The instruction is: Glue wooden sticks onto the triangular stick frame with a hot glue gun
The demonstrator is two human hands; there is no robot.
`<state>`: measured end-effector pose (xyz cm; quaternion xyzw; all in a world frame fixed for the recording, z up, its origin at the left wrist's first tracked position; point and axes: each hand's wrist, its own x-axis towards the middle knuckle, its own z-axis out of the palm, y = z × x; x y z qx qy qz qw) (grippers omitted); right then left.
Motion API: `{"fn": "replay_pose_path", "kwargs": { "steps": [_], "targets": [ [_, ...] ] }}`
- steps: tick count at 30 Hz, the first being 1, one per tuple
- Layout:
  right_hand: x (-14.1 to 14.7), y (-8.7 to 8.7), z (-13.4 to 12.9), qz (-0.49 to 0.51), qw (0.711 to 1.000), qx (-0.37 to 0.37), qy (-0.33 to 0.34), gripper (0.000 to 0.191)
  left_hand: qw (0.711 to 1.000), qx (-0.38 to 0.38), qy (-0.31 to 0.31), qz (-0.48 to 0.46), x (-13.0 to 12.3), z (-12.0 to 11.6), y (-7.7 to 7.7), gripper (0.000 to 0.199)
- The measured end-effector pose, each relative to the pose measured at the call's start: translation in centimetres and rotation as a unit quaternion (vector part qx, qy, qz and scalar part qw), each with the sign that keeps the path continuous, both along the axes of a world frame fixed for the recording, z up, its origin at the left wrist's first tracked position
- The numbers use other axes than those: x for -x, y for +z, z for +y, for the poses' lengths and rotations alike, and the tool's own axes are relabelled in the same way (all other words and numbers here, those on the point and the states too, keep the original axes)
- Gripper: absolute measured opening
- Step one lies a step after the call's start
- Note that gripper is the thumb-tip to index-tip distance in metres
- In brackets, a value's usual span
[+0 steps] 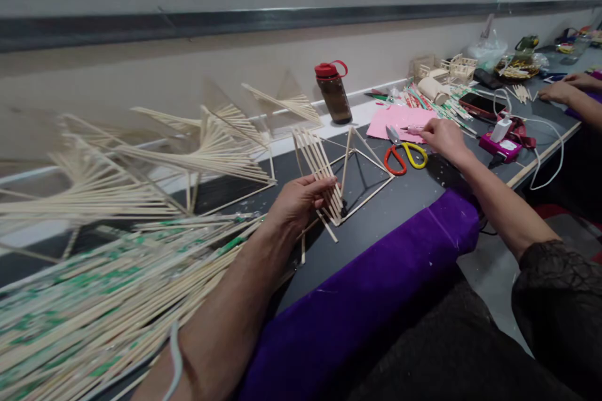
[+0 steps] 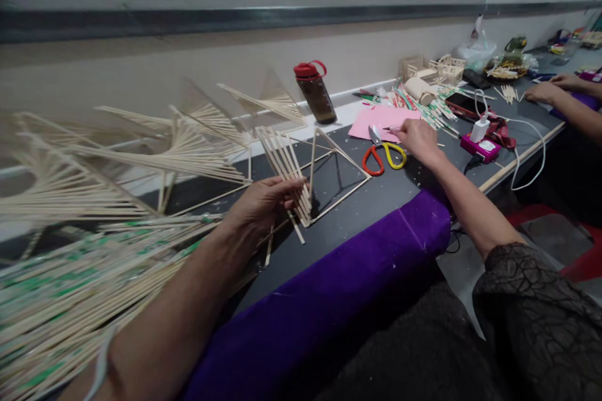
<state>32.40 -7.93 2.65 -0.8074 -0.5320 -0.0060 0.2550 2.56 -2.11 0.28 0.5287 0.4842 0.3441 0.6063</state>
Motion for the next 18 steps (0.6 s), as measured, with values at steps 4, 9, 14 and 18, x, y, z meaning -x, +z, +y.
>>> {"fn": "replay_pose_path", "kwargs": {
  "steps": [4, 9, 14, 18],
  "targets": [
    [-3.8, -1.3, 2.8, -0.037, 0.979, 0.170, -0.106, 0.031, 1.000, 0.017, 0.008, -0.003, -0.1, -0.2, 0.3, 0.017],
    [-4.4, -1.4, 3.6, 0.010, 0.977, 0.160, -0.137, 0.032, 0.999, 0.027, 0.012, -0.018, -0.1, -0.3, 0.4, 0.016],
    [-5.4, -0.8, 3.2, 0.082, 0.983, 0.035, -0.158, 0.033, 0.999, 0.028, 0.011, -0.019, -0.1, -0.2, 0.4, 0.015],
    [-4.4, -0.4, 2.2, 0.206, 0.962, -0.142, -0.105, 0.015, 0.999, 0.028, 0.013, -0.020, -0.1, -0.2, 0.4, 0.015]
  ]
}}
